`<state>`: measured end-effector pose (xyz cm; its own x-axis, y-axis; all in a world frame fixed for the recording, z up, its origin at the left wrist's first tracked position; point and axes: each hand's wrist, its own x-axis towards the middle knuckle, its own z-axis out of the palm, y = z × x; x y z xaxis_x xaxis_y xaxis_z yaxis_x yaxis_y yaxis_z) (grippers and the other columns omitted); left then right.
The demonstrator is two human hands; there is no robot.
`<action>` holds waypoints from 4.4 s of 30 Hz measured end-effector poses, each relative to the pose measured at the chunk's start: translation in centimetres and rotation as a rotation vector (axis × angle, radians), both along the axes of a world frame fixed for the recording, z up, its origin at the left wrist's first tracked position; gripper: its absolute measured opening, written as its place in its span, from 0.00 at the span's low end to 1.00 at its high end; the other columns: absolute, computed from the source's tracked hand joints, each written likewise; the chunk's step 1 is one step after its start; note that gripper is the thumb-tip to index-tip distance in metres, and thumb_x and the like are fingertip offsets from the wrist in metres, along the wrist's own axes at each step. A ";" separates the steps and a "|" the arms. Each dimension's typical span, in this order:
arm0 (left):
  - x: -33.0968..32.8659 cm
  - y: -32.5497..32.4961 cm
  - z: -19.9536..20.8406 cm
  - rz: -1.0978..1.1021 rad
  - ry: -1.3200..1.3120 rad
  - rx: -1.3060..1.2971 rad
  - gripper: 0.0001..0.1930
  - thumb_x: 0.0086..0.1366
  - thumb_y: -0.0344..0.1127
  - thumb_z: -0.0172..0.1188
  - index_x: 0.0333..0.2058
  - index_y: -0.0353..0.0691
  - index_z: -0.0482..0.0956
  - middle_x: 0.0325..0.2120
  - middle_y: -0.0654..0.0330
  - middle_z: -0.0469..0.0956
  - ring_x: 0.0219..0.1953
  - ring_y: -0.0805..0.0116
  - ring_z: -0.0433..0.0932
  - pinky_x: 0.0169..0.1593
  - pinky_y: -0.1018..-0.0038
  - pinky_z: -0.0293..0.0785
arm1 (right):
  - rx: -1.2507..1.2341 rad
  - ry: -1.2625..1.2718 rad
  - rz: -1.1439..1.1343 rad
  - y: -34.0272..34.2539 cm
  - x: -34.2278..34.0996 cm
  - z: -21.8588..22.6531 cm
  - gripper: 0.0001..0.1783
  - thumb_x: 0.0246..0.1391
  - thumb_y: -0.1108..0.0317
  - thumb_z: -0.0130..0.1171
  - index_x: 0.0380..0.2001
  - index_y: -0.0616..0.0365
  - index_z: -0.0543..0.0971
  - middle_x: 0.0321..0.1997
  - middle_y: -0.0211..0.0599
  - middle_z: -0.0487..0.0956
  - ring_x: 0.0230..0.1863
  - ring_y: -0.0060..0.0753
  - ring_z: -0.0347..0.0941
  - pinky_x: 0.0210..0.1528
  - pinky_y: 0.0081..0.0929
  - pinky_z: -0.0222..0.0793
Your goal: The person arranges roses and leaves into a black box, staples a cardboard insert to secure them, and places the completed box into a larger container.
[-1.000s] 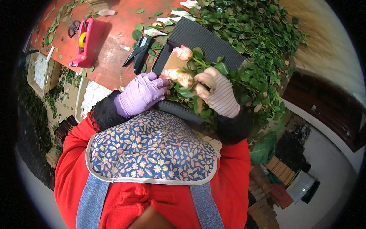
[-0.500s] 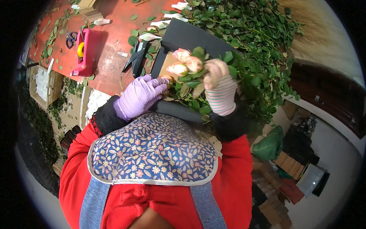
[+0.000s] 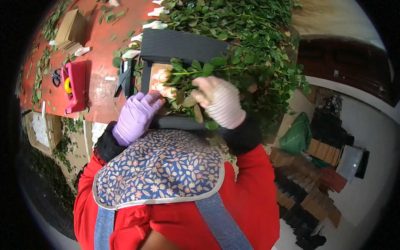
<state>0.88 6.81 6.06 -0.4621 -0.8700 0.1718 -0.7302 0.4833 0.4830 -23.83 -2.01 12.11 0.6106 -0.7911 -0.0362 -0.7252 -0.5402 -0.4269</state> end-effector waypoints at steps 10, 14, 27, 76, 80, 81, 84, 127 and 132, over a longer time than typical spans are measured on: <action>-0.1 -0.2 -0.3 -0.029 -0.014 0.036 0.20 0.53 0.29 0.56 0.47 0.40 0.77 0.47 0.55 0.76 0.40 0.57 0.74 0.44 0.65 0.73 | -0.242 -1.033 -0.260 -5.3 -8.7 4.1 0.18 0.62 0.58 0.52 0.45 0.64 0.74 0.30 0.36 0.80 0.32 0.27 0.74 0.39 0.26 0.70; -0.1 -0.6 0.5 -0.058 -0.069 -0.003 0.18 0.53 0.29 0.57 0.46 0.40 0.77 0.47 0.57 0.75 0.39 0.59 0.74 0.42 0.65 0.72 | -0.214 -0.881 -0.510 -5.6 -10.2 3.4 0.21 0.61 0.57 0.53 0.46 0.67 0.74 0.28 0.38 0.79 0.30 0.27 0.74 0.35 0.25 0.69; 0.4 -2.3 -0.9 -0.049 -0.118 0.001 0.19 0.51 0.36 0.65 0.44 0.43 0.79 0.40 0.60 0.73 0.39 0.59 0.73 0.41 0.65 0.71 | -0.086 -0.087 0.192 -4.1 -2.8 3.1 0.06 0.53 0.74 0.58 0.35 0.57 0.79 0.36 0.34 0.80 0.30 0.29 0.76 0.32 0.26 0.73; -0.4 -4.5 -2.5 -0.162 0.079 -0.075 0.12 0.44 0.37 0.67 0.29 0.40 0.81 0.50 0.60 0.76 0.47 0.55 0.73 0.46 0.61 0.72 | -0.660 -0.928 -0.636 -1.3 -20.7 15.3 0.18 0.63 0.62 0.52 0.47 0.65 0.75 0.38 0.37 0.80 0.36 0.30 0.76 0.36 0.27 0.74; -0.4 -4.6 -2.1 -0.176 0.064 -0.088 0.12 0.45 0.36 0.67 0.30 0.41 0.81 0.50 0.60 0.76 0.46 0.56 0.73 0.45 0.63 0.73 | -0.553 -0.906 -0.417 -5.8 -12.9 14.0 0.19 0.63 0.64 0.52 0.52 0.65 0.73 0.41 0.38 0.80 0.41 0.34 0.76 0.41 0.32 0.75; -0.4 -4.6 -1.8 -0.181 0.045 -0.082 0.12 0.45 0.36 0.68 0.30 0.41 0.81 0.50 0.60 0.76 0.46 0.56 0.73 0.45 0.62 0.73 | -0.507 -0.882 -0.321 -7.4 -10.2 13.3 0.19 0.63 0.65 0.51 0.53 0.65 0.72 0.42 0.39 0.81 0.42 0.34 0.77 0.42 0.34 0.75; 0.1 -4.3 -2.2 -0.147 -0.001 -0.053 0.12 0.47 0.37 0.67 0.31 0.42 0.81 0.51 0.61 0.76 0.49 0.57 0.73 0.46 0.62 0.73 | -0.321 -0.657 0.086 -13.1 -0.4 9.6 0.21 0.63 0.66 0.51 0.56 0.65 0.71 0.44 0.40 0.81 0.45 0.37 0.77 0.45 0.37 0.76; 0.1 -3.0 -0.8 -0.052 0.119 -0.025 0.12 0.50 0.27 0.60 0.37 0.40 0.79 0.45 0.61 0.76 0.37 0.60 0.74 0.39 0.65 0.74 | -0.299 0.569 0.323 -8.2 -7.7 1.9 0.12 0.44 0.67 0.60 0.36 0.53 0.78 0.40 0.34 0.75 0.42 0.40 0.71 0.42 0.36 0.68; 0.4 -2.8 -1.6 -0.041 0.109 -0.033 0.08 0.52 0.27 0.60 0.33 0.40 0.78 0.44 0.60 0.76 0.36 0.60 0.74 0.37 0.65 0.73 | -0.170 0.726 0.066 -4.1 -5.1 4.8 0.04 0.54 0.67 0.55 0.31 0.54 0.72 0.34 0.39 0.72 0.31 0.43 0.69 0.36 0.38 0.66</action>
